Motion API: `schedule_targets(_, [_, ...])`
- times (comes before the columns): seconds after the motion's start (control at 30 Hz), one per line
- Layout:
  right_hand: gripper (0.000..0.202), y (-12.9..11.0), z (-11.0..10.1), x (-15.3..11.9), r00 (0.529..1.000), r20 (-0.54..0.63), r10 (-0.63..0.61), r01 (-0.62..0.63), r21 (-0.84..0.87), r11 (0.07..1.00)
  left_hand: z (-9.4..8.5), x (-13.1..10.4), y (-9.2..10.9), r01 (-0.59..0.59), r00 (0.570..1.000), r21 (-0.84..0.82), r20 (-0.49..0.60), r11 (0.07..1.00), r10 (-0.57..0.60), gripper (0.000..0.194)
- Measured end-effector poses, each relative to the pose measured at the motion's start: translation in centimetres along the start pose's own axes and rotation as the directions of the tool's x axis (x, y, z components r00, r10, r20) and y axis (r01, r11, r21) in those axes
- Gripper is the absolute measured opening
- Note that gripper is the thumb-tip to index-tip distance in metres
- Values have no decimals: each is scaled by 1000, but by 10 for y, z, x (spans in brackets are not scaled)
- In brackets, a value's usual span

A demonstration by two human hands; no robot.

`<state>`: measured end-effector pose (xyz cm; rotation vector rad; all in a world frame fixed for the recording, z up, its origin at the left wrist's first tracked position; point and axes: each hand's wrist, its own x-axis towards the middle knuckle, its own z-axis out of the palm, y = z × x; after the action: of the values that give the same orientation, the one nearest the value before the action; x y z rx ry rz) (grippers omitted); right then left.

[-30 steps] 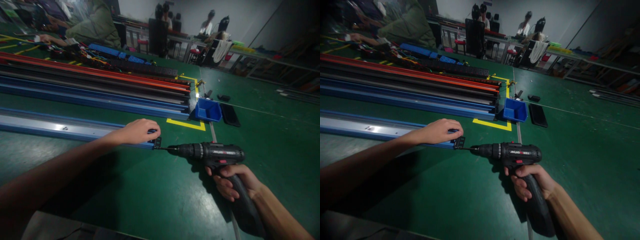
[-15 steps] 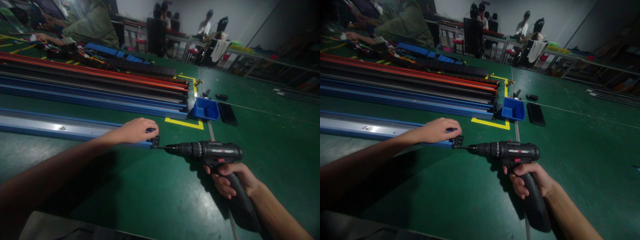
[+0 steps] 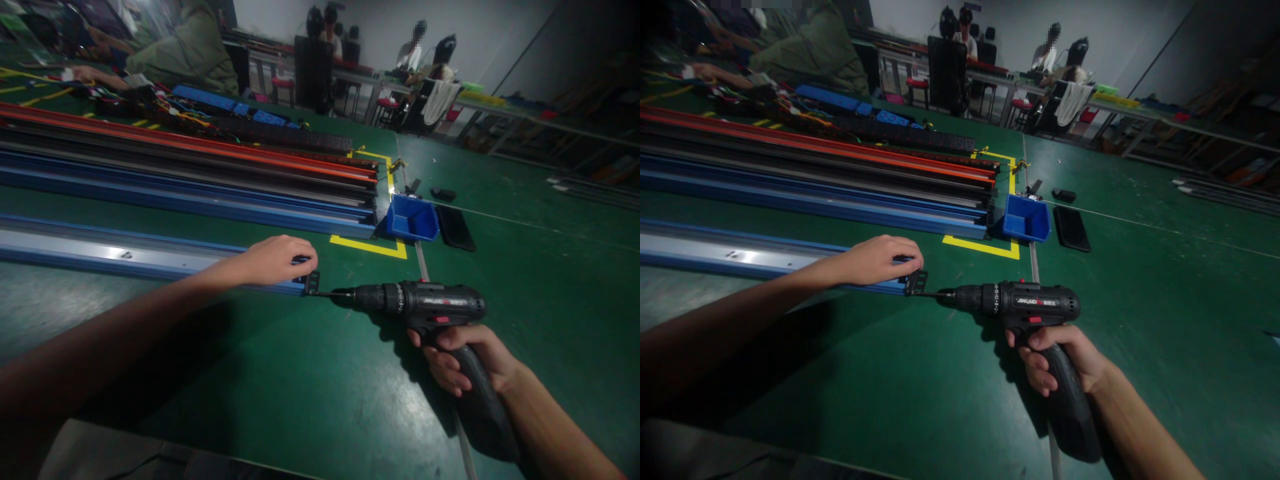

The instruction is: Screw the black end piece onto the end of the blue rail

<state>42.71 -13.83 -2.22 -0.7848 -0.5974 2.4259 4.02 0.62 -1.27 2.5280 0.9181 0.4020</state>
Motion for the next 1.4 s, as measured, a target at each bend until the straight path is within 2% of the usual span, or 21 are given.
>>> schedule_targets(0.4, [31, 1, -2, 1, 1000, 23, 0, 0, 19, 1000, 0, 1, 0, -2, 1000, 31, 17, 1000, 1, 30])
schedule_targets(0.8, [28, 1, 5, 4, 998, -49, 25, -26, -9, 1000, 1, 1, 0, -14, 1000, 21, 1, 1000, 14, 29])
schedule_targets(1.07, [29, 2, 5, 3, 999, -36, 32, -33, -37, 999, 1, 0, -1, -24, 1000, 28, -6, 999, 24, 32])
schedule_targets(1.17, [29, 1, 3, 0, 1000, -26, 10, -11, -46, 999, -1, -2, 0, -110, 992, -9, -58, 994, 109, 33])
schedule_targets(1.27, [29, -1, 2, -3, 999, -19, -35, 34, -50, 998, -4, -7, 3, -262, 958, -32, -131, 965, 256, 33])
schedule_targets(1.4, [30, -2, 3, -4, 994, -32, -107, 105, -44, 993, -8, -13, 8, -386, 916, -9, -124, 922, 382, 44])
